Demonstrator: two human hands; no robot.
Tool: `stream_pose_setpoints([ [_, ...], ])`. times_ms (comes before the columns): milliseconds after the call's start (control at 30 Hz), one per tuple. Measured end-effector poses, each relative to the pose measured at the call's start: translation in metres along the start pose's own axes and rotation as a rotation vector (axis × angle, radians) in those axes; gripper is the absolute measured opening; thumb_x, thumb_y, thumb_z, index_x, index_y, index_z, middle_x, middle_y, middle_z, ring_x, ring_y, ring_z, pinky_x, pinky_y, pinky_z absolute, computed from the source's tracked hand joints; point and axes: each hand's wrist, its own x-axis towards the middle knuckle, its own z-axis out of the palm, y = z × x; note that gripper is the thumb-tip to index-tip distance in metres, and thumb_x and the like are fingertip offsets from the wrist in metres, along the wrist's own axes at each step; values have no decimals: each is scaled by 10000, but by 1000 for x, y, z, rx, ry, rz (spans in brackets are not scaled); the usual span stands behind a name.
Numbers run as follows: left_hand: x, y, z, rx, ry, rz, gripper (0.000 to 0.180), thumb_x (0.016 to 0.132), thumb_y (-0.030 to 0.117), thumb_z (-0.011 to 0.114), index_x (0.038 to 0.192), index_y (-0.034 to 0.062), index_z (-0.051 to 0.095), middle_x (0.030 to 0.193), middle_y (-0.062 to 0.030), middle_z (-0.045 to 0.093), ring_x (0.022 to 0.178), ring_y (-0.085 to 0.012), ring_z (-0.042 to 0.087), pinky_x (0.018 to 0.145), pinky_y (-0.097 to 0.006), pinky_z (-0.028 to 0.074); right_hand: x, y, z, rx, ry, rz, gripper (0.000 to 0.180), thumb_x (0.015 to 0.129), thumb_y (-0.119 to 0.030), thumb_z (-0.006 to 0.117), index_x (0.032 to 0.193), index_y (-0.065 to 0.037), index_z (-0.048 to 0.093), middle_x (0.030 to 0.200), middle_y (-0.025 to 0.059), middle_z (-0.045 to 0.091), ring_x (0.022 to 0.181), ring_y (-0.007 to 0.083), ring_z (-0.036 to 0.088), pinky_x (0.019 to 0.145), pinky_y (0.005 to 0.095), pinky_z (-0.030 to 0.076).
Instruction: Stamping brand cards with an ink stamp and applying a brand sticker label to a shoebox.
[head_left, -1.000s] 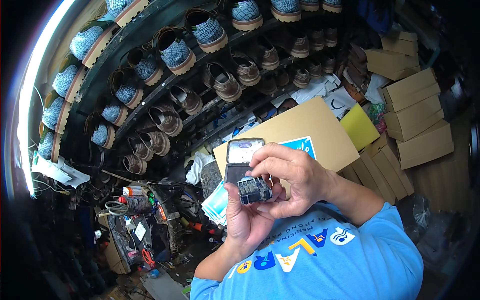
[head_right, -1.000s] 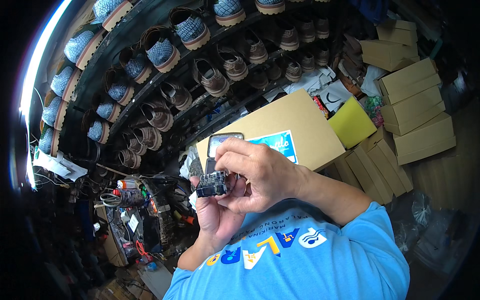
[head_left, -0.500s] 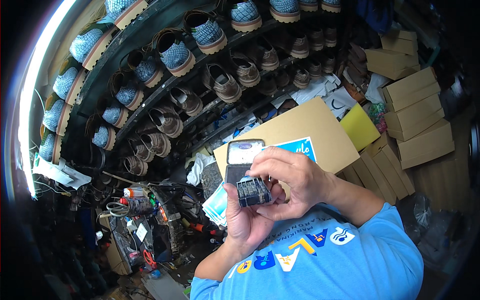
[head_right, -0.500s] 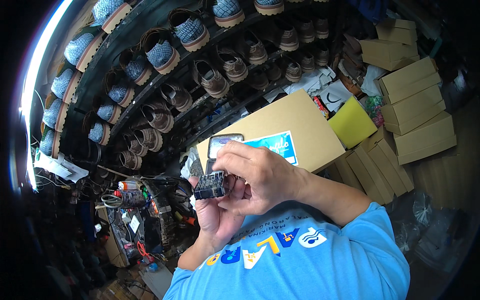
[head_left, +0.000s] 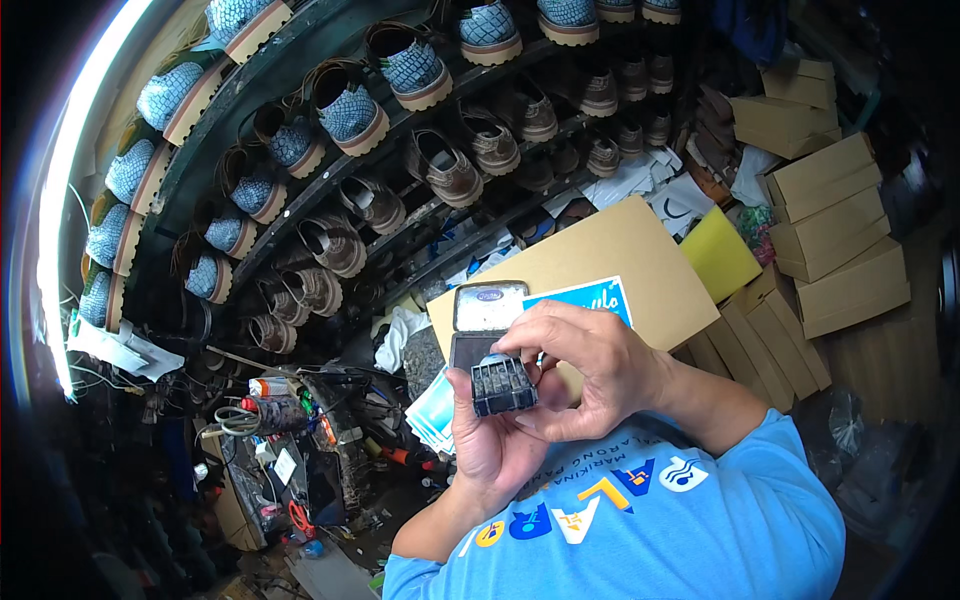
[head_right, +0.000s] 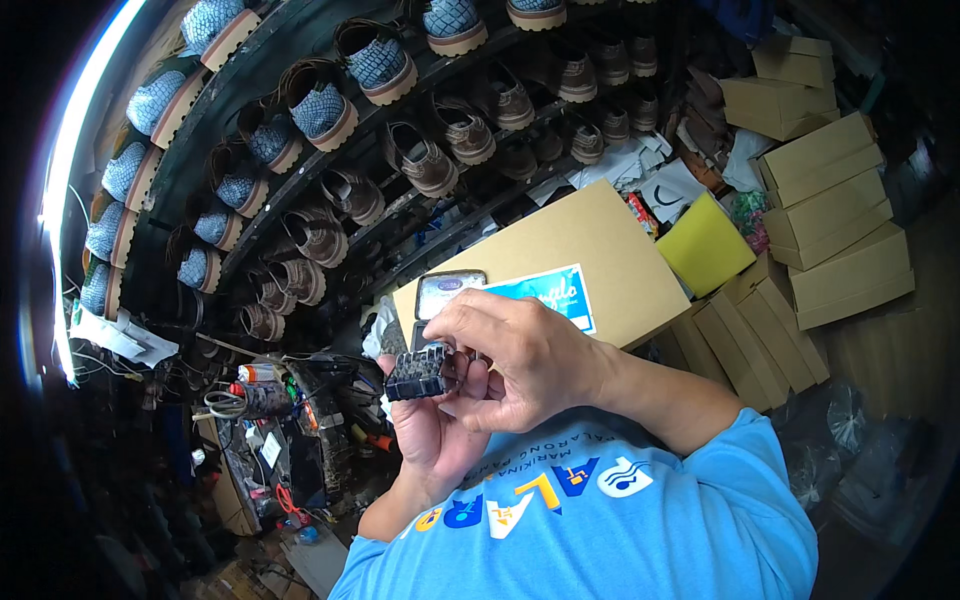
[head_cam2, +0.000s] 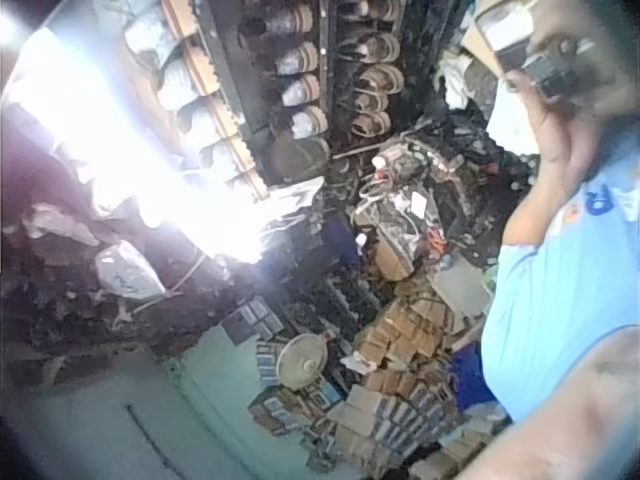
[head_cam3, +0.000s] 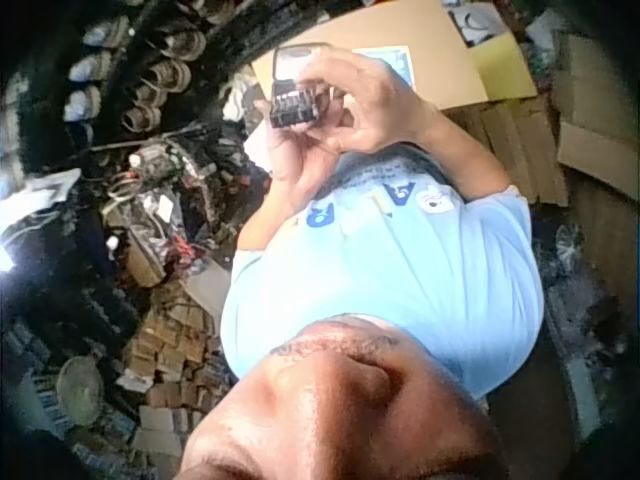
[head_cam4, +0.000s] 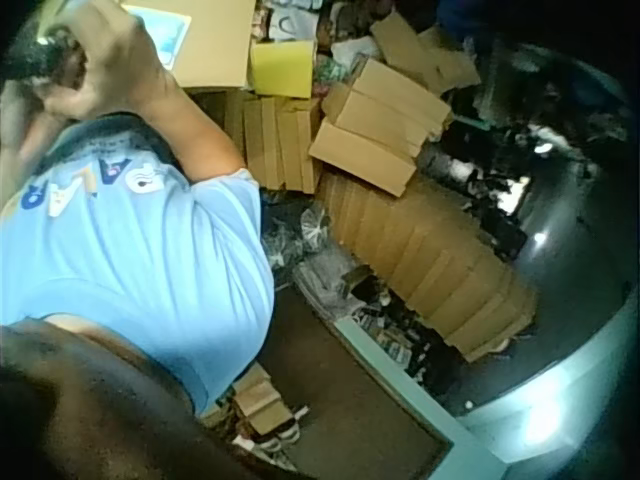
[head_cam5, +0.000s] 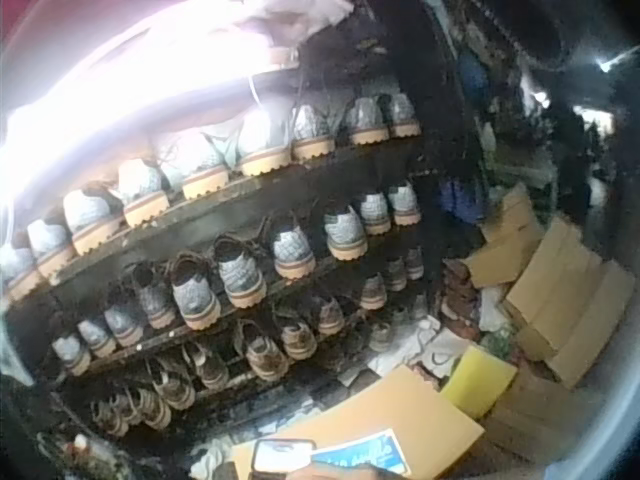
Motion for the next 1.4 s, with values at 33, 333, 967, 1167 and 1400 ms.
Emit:
stream_pose_setpoints([
  [33, -1, -1, 2, 0, 0, 1, 689, 825, 685, 602, 1248, 141, 588, 1107, -95, 643, 999, -264, 620, 995, -454, 473, -1, -1, 1, -3, 43, -7, 527, 634, -127, 834, 1092, 13, 614, 977, 163, 664, 837, 281, 685, 715, 330, 575],
  [333, -2, -2, 2, -18, 99, 30, 680, 814, 703, 600, 1230, 165, 614, 1100, -108, 646, 999, -306, 607, 952, -463, 485, -7, 3, 2, 22, 25, -22, 496, 639, -75, 812, 1083, 10, 607, 990, 179, 673, 871, 301, 693, 748, 348, 578],
  [967, -8, 12, 2, -48, 108, 56, 708, 822, 678, 622, 1284, 147, 544, 1132, -111, 645, 1063, -311, 631, 938, -484, 500, -9, 0, -11, -25, 108, 117, 585, 640, -160, 801, 1163, 2, 595, 999, 143, 657, 808, 244, 665, 681, 328, 547],
  [1167, 13, 81, -1, 1502, -83, 916, 686, 775, -17, 804, 1325, 77, 406, 1129, -140, 630, 984, -187, 645, 845, -330, 563, -43, 38, -65, -594, -93, 754, 679, 631, -236, 858, 1228, -42, 598, 1094, 119, 598, 981, 271, 625, 866, 347, 506],
  [1400, 27, 69, 8, 2163, -173, 734, 623, 691, 55, 877, 1234, 16, 574, 1030, -123, 669, 822, -158, 658, 689, -291, 558, -27, 41, -66, -588, -383, 927, 689, 590, -275, 917, 1147, -32, 593, 1257, 151, 491, 1179, 345, 544, 1009, 411, 459],
])
